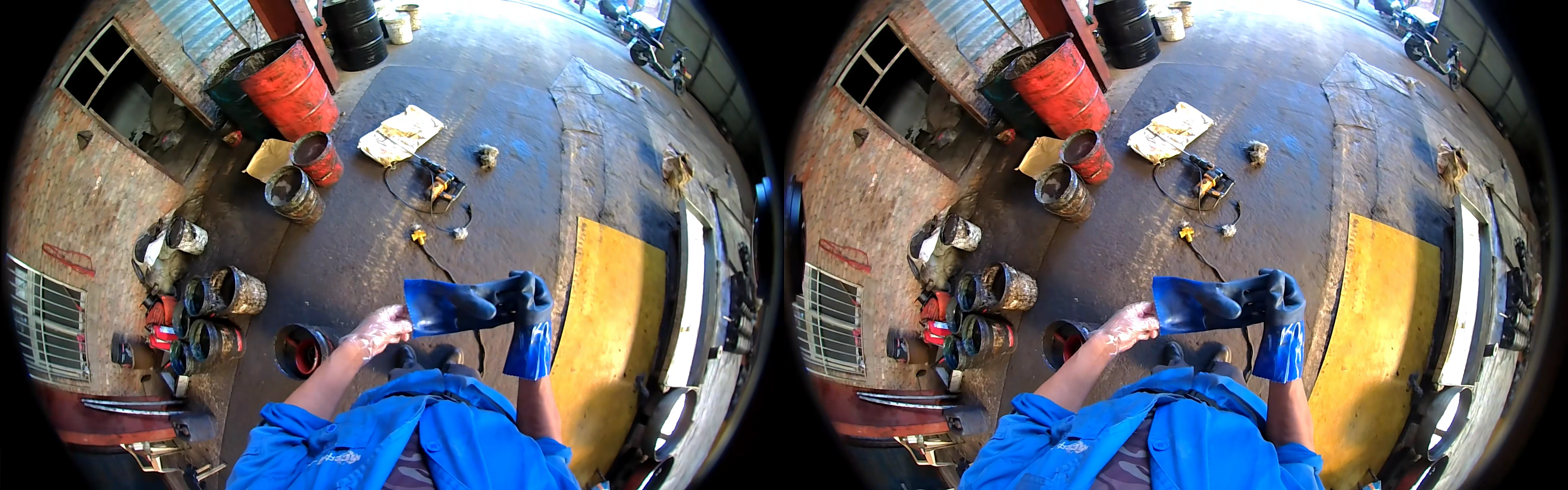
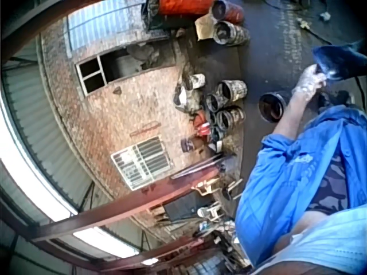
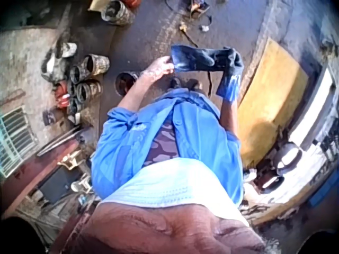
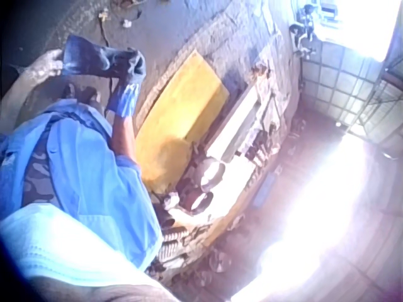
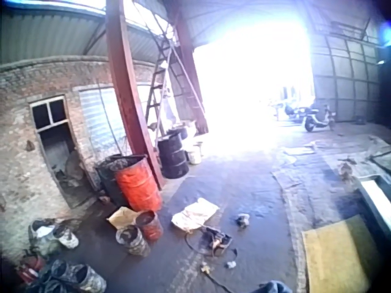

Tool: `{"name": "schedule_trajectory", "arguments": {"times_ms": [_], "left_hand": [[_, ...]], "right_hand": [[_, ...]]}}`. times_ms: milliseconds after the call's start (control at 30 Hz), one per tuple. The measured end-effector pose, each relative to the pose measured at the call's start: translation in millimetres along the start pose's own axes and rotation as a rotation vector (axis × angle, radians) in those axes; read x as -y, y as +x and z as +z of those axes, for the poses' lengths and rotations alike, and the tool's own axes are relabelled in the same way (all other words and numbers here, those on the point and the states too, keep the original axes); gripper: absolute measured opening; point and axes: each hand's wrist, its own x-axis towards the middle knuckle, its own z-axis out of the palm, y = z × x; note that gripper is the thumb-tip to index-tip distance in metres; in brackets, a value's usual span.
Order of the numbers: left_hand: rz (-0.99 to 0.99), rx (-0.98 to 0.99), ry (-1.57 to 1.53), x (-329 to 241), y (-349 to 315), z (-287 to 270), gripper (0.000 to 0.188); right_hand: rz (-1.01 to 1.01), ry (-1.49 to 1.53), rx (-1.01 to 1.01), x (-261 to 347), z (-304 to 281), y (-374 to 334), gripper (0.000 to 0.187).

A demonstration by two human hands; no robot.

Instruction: The person sits on the floor and handles a power drill, a yellow plug, and a fibrous material. They then use the drill to mix a dark substance inside a bucket while another person pours liquid into nearby buckets.

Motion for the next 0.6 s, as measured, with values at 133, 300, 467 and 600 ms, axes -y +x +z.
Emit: {"name": "schedule_trajectory", "arguments": {"times_ms": [133, 300, 467, 600], "left_hand": [[0.319, -0.022, 0.301, -14.9, 0.7, 15.5, 0.029], [0.283, -0.073, -0.020, -32.8, -3.9, 29.7, 0.036], [0.215, 0.115, 0.014, -28.5, 0.6, -2.7, 0.041], [0.040, 0.207, -0.536, -40.9, -7.3, -18.4, 0.045]], "right_hand": [[-0.060, -0.021, 0.022, 2.3, -2.5, 3.3, 0.044], [-0.133, -0.002, 0.071, 7.7, 0.5, 11.2, 0.047], [-0.007, 0.021, 0.126, 11.2, 23.0, 24.2, 0.049], [-0.021, 0.035, 0.154, -1.5, 59.4, 42.2, 0.048]]}}
